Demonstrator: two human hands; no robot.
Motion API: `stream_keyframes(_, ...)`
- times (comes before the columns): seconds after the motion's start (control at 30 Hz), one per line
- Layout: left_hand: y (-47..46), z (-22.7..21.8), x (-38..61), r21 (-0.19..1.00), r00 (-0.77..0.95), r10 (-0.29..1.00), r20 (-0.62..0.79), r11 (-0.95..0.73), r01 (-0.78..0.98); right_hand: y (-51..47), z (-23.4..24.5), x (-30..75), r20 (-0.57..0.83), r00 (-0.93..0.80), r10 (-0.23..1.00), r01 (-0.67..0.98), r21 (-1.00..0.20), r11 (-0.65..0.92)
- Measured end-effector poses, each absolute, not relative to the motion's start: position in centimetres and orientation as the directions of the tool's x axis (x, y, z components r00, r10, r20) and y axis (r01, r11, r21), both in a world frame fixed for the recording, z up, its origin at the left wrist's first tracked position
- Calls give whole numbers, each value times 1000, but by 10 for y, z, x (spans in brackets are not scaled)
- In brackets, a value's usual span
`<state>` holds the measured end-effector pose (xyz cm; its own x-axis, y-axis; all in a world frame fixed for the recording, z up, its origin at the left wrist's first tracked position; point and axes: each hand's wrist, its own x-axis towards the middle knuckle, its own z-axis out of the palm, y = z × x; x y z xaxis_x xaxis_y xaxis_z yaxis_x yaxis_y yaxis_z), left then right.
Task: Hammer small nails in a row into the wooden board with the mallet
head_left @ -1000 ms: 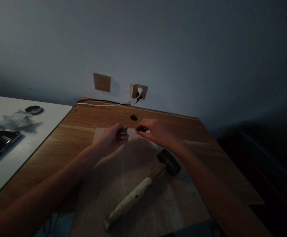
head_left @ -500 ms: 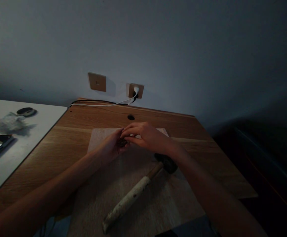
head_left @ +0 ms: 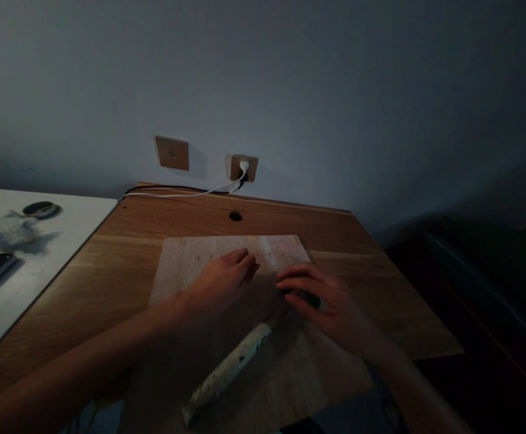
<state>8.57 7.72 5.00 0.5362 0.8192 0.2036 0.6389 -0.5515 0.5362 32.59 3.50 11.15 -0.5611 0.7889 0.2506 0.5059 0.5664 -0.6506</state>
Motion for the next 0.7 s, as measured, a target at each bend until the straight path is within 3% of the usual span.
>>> stream_keyframes(0.07,78,47,84,489,647,729,224,-658,572,26,107,339,307,-493,814,527,-640,560)
stream_keyframes(0.17,78,40,77,516,748,616,246,-736,437,13,99,357,405,-350,845,562,-631,535)
stream_keyframes(0.37,77,37,67,616,722,615,316,-712,337,-11,80,380,342,-129,931,655,-676,339)
stream_keyframes(0.57,84,82,56,787,491,814,311,-510,347,-27,57,392,317,-66,946,721,-640,265)
stream_keyframes(0.7,64,147,41,894,248,876,414,-443,73,-35,41,402,342,41,939,775,-604,186)
